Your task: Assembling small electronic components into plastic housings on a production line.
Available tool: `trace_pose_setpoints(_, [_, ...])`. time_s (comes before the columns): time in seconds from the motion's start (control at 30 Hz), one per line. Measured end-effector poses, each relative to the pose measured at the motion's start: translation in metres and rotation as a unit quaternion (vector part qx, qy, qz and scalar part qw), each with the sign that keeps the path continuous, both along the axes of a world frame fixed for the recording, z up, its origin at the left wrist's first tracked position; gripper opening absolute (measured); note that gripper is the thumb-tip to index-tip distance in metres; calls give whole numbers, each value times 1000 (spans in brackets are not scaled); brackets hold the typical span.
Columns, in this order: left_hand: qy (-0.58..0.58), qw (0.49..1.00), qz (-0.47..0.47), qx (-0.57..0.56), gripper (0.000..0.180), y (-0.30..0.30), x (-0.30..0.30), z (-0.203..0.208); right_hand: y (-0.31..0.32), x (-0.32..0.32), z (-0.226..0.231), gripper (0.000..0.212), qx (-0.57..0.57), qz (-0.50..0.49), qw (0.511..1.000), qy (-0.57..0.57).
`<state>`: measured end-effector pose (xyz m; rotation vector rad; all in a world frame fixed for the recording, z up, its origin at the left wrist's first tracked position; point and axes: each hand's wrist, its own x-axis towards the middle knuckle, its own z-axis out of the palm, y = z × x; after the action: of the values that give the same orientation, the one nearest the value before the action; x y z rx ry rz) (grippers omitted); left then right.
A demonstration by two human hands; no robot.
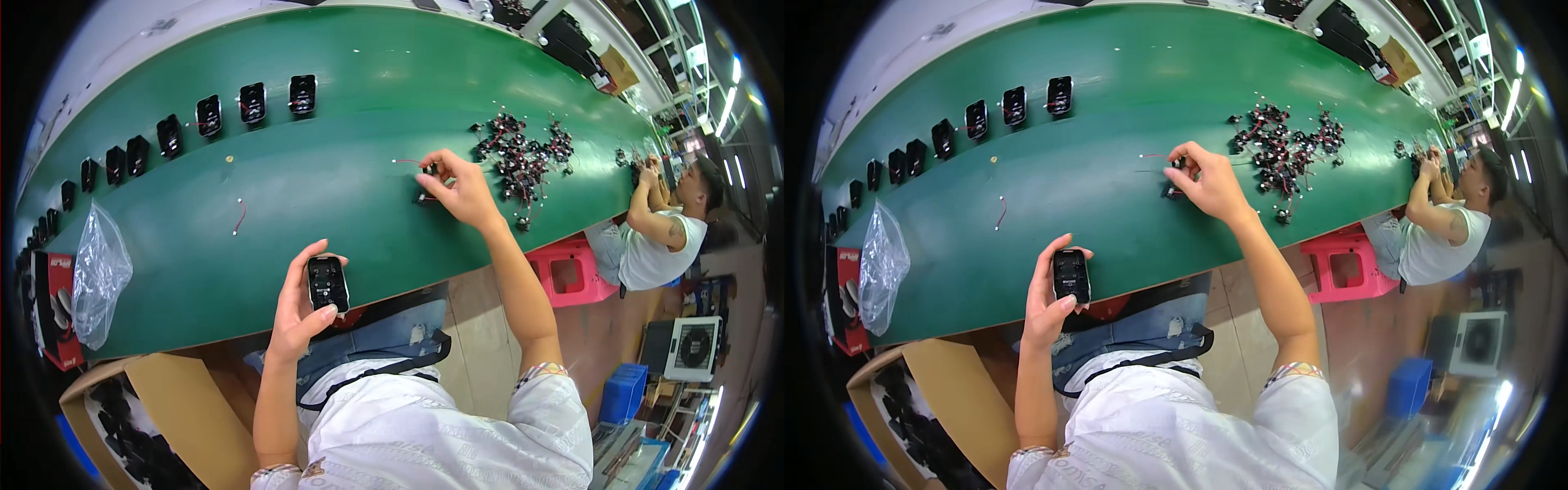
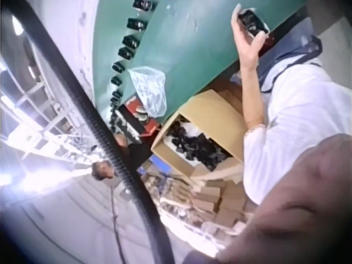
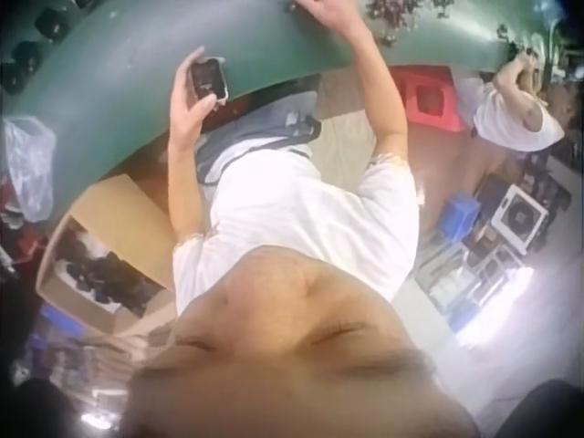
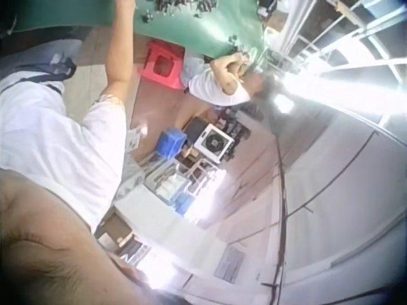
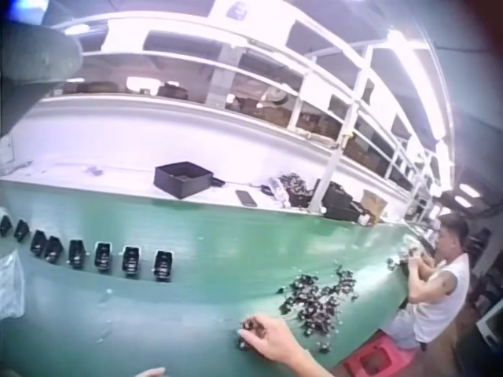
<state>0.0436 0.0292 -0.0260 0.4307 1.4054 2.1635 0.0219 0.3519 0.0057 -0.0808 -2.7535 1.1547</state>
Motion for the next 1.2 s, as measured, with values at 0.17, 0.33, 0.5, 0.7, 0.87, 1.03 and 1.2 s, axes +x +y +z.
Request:
trace_pose_setpoints(0.17, [-44, 998, 19, 32, 94, -2, 1, -2, -11, -13, 2, 17, 49, 1, 998, 44])
trace_pose_setpoints(0.33, [-60, 995, 63, 37, 101, 4, -1, 1, -44, 2, 13, 13, -178, 36, 980, 76])
trace_pose_setpoints(0.5, [-18, 997, 47, 61, 102, 1, -3, 0, -93, 35, 13, 10, -429, 66, 898, 69])
trace_pose_setpoints(0.7, [37, 996, -22, 72, 100, -1, -5, 12, -124, 56, 9, 12, -430, 102, 892, 93])
trace_pose_setpoints(0.87, [72, 995, -33, 68, 99, -1, -1, 14, -131, 56, 17, 23, -193, 137, 963, 132])
trace_pose_setpoints(1.03, [19, 991, -41, 124, 96, -5, 1, 5, -132, 60, 24, 21, -120, 139, 971, 154])
trace_pose_setpoints(1.2, [-52, 991, -26, 121, 85, -7, 3, -6, -129, 67, 25, 16, -116, 191, 967, 126])
